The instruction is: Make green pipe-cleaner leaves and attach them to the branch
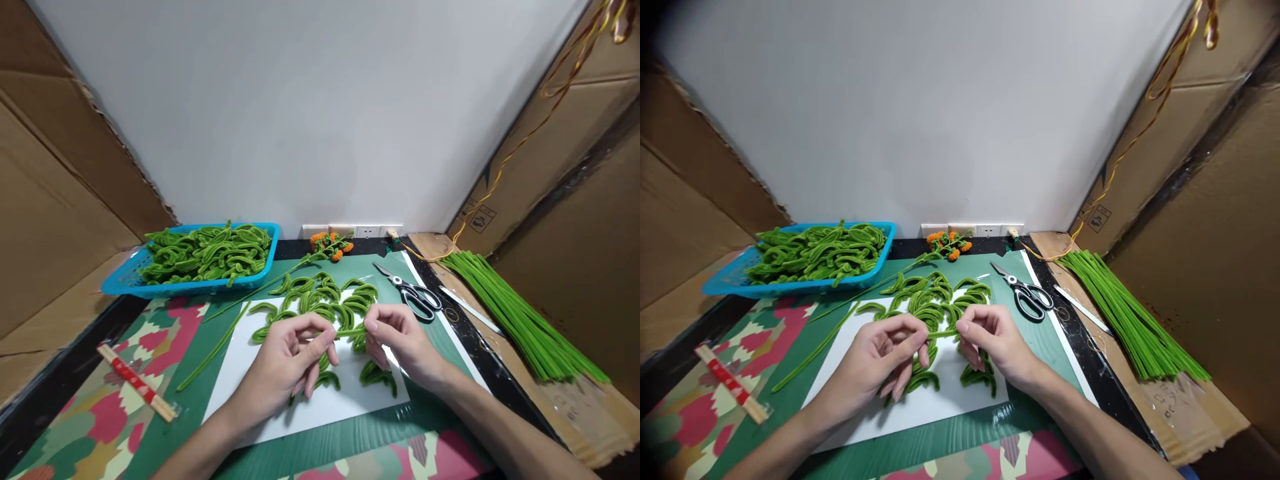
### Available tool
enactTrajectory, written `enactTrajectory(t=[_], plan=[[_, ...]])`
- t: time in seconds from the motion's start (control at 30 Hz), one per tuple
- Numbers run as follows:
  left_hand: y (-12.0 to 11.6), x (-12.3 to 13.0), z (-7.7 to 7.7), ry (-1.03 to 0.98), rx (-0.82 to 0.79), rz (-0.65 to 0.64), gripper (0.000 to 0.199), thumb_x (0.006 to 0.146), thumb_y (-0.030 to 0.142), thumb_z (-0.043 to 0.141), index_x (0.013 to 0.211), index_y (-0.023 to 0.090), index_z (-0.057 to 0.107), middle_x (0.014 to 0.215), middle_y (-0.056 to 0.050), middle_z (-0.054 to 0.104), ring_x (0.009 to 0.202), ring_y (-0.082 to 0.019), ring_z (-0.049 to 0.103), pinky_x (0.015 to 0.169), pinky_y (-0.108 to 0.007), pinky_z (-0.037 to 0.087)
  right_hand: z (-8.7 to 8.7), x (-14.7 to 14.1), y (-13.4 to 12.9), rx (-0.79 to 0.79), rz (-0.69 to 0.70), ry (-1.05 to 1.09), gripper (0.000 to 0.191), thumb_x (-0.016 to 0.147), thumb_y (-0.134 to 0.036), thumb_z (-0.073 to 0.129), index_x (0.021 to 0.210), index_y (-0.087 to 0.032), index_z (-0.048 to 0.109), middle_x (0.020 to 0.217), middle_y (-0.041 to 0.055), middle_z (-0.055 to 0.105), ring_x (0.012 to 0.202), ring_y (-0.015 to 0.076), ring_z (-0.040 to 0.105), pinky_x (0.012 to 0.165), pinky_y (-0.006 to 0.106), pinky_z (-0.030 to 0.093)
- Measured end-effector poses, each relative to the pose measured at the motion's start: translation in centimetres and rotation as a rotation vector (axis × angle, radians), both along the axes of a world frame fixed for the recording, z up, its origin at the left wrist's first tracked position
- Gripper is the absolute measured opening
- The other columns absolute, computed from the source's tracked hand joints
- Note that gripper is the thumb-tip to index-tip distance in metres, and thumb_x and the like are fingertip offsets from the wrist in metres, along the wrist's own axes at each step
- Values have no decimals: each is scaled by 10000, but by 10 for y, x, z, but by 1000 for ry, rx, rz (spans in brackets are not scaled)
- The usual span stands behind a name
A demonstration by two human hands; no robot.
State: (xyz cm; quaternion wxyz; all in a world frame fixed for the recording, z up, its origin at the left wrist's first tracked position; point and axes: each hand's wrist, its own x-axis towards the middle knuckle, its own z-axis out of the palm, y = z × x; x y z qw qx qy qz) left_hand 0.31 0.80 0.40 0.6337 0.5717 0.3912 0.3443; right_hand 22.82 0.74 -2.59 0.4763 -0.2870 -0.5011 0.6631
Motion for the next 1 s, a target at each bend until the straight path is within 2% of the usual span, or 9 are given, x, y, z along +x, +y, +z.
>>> enactTrajectory(t=[0.2, 0.33, 0.53, 0.67, 0.8, 1.0], plan=[[2, -3, -11, 46, 18, 15, 410, 950, 557, 726, 893, 153, 690, 763, -55, 764, 344, -58, 555, 339, -121, 274, 1, -7, 3, 2, -35, -22, 458, 911, -587, 778, 774, -197, 582, 511, -55, 572, 374, 69, 427, 383, 193, 338], [6, 0, -19, 57, -5, 1, 463, 942, 613, 708, 879, 154, 686, 752, -79, 778, 334, -57, 549, 350, -118, 244, -4, -12, 10, 61, -136, 16, 477, 897, -595, 794, 762, -204, 555, 482, -67, 544, 356, 61, 408, 361, 181, 299], [0, 5, -12, 82, -82, 35, 503, 879, 622, 764, 738, 161, 625, 575, -49, 704, 338, -66, 515, 356, -115, 215, -7, -15, 16, 113, -243, 54, 479, 920, -598, 767, 765, -212, 529, 461, -87, 499, 342, 56, 382, 350, 183, 292], [-1, 6, -13, 84, -56, 24, 438, 886, 564, 774, 762, 166, 641, 597, -34, 708, 343, -66, 512, 361, -120, 212, -4, -15, 15, 127, -315, 28, 494, 914, -616, 761, 759, -211, 524, 471, -91, 480, 356, 52, 370, 355, 180, 284], [-1, 6, -16, 72, -16, 0, 443, 908, 582, 744, 779, 170, 648, 634, -31, 721, 350, -71, 520, 373, -139, 262, 0, -14, 13, 131, -369, -23, 497, 910, -624, 757, 757, -205, 537, 496, -88, 474, 385, 53, 375, 374, 184, 305], [-7, 7, -7, 65, 11, 49, 462, 926, 606, 721, 809, 161, 674, 655, -33, 712, 367, -68, 511, 399, -156, 314, 1, -14, 13, 123, -374, -74, 508, 919, -631, 736, 739, -203, 530, 511, -83, 464, 404, 52, 375, 393, 186, 298]])
